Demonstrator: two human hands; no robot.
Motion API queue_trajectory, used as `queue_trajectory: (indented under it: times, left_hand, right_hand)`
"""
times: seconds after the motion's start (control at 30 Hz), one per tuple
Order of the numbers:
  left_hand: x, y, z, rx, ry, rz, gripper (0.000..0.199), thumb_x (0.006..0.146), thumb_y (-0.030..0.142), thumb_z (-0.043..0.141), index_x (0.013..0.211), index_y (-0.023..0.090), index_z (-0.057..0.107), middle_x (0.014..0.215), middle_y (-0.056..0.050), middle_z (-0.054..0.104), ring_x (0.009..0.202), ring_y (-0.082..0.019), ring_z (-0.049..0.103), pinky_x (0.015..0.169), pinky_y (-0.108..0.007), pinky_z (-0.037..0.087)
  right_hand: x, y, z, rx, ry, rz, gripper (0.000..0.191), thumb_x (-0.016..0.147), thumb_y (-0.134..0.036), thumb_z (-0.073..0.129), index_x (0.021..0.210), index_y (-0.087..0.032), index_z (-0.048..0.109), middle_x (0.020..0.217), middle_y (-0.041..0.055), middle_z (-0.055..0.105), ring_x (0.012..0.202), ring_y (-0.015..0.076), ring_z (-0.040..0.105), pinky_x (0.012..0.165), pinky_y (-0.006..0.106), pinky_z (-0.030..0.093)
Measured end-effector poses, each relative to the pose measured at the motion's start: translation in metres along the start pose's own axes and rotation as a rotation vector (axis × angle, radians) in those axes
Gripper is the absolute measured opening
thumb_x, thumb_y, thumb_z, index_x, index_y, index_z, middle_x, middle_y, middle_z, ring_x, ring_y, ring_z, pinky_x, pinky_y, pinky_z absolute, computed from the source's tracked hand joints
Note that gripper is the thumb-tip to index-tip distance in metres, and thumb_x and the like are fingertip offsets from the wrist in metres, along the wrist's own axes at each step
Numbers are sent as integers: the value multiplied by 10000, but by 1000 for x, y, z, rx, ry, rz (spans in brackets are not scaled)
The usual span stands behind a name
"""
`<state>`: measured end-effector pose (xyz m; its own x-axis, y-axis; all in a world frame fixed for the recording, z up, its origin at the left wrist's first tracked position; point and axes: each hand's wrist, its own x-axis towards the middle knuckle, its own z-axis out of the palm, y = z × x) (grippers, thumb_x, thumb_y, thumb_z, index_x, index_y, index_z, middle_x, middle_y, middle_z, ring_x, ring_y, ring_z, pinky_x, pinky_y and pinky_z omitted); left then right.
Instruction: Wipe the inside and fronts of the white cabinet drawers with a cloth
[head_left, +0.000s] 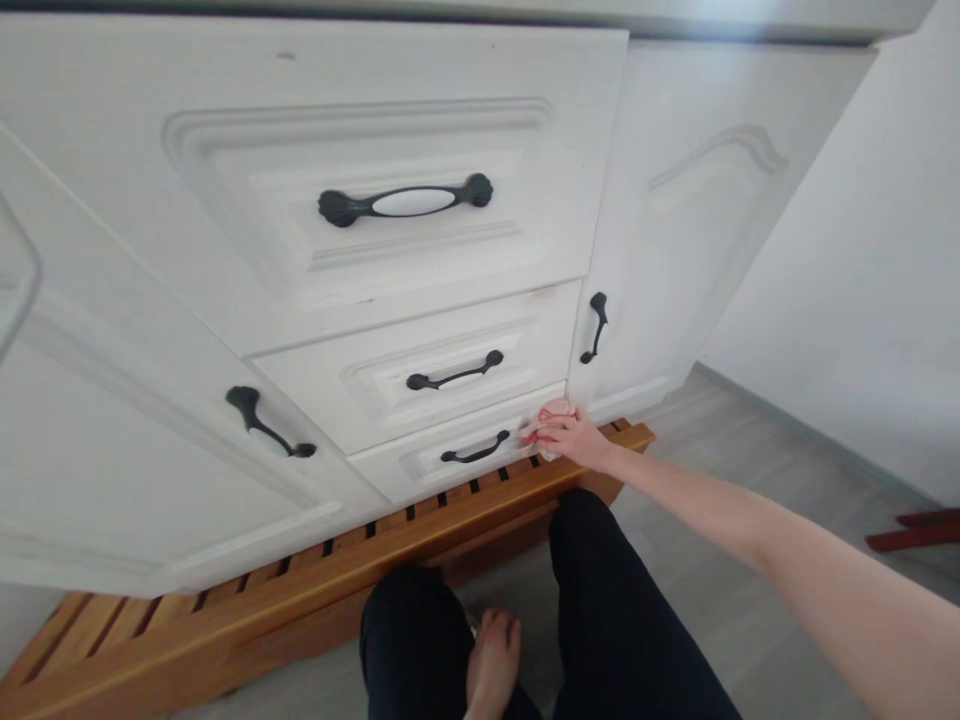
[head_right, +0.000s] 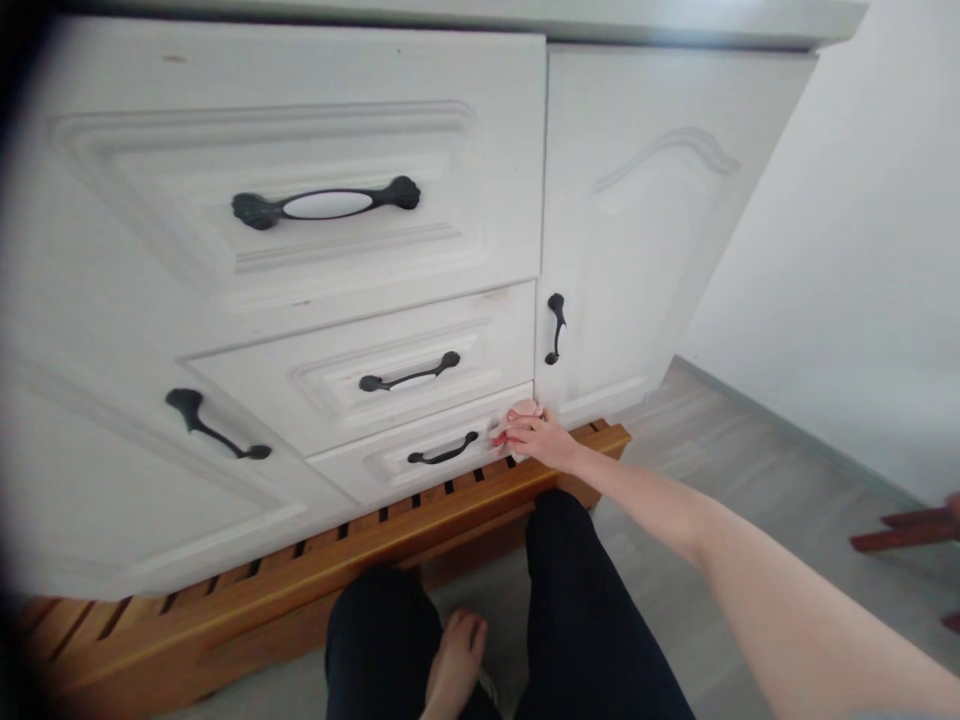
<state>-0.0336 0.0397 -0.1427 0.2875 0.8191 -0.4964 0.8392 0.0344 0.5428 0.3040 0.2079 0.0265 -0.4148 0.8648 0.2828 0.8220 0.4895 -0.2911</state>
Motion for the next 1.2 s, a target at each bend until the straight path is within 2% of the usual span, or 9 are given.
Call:
queue_trajectory:
  times: [0.17,0.27,0.37,0.5,0.63,0.77,0.9,1.03,1.2]
  left_hand:
    - [-9,-1,-1,-41,19,0,350,929,335,407,1104,212,685,1295,-95,641,1273,-201,562,1116,-289,373]
    - [-11,1,-4,-124,75,-16,294,871,293,487,1053,204,699,1259,-107,655,1262,-221,577,1119,-306,390]
    - [-10,9,-11,-278,192,-36,321,806,287,555,1071,166,690,1351,-156,593,1316,-266,544,1157,-365,380]
    - [-15,29,-27,-557,377,-7,433,873,473,506,1142,167,651,1376,-171,552,1370,-282,489,1197,-423,347]
    - [-35,52,-48,-813,400,41,591,966,639,270,1238,241,612,1309,-110,629,1214,-252,615,986,-402,538]
    - [-60,77,-67,-932,424,88,574,942,665,410,1282,235,579,1226,-98,654,1132,-239,636,955,-364,534]
    - [-78,97,-81,-905,591,142,567,839,567,671,1264,217,533,1168,-101,595,1090,-240,599,923,-378,532]
    - [-85,107,-96,-824,740,194,444,835,499,694,1171,234,575,1222,-104,549,1147,-247,551,994,-410,493]
    - [-85,106,-121,-1063,481,179,395,847,550,670,1046,211,644,1010,-54,655,935,-189,598,866,-313,496]
  right_hand:
    - [-17,-26,48,261,57,186,223,978,-244,543,1022,-276,759,1254,63,708,1324,295,447,1115,556,241]
    - [-27,-57,60,447,58,245,239,967,-339,544,1000,-234,755,1087,86,742,1106,263,607,1016,483,422]
    - [-44,-99,61,662,64,332,362,993,-433,473,1168,-207,695,936,65,734,875,210,677,847,398,532]
    - [-70,-149,60,1540,190,678,465,901,-481,668,1302,-250,614,1143,59,712,966,174,680,880,324,533]
    - [-88,-179,65,2055,177,965,403,822,-523,763,1077,-230,657,918,11,724,766,129,669,760,262,548]
    - [-90,-197,59,2058,125,917,490,783,-543,794,1096,-197,645,933,36,732,867,168,696,850,301,558]
    - [-82,-209,40,1873,32,826,476,796,-477,788,1120,-170,622,670,-14,674,558,127,597,640,268,516]
    - [-79,-217,29,1845,29,905,530,683,-312,839,1149,-192,616,930,14,739,816,171,685,788,299,534]
    - [-83,-214,25,1846,-68,917,354,668,-326,819,949,-175,667,840,0,720,781,154,670,789,282,522]
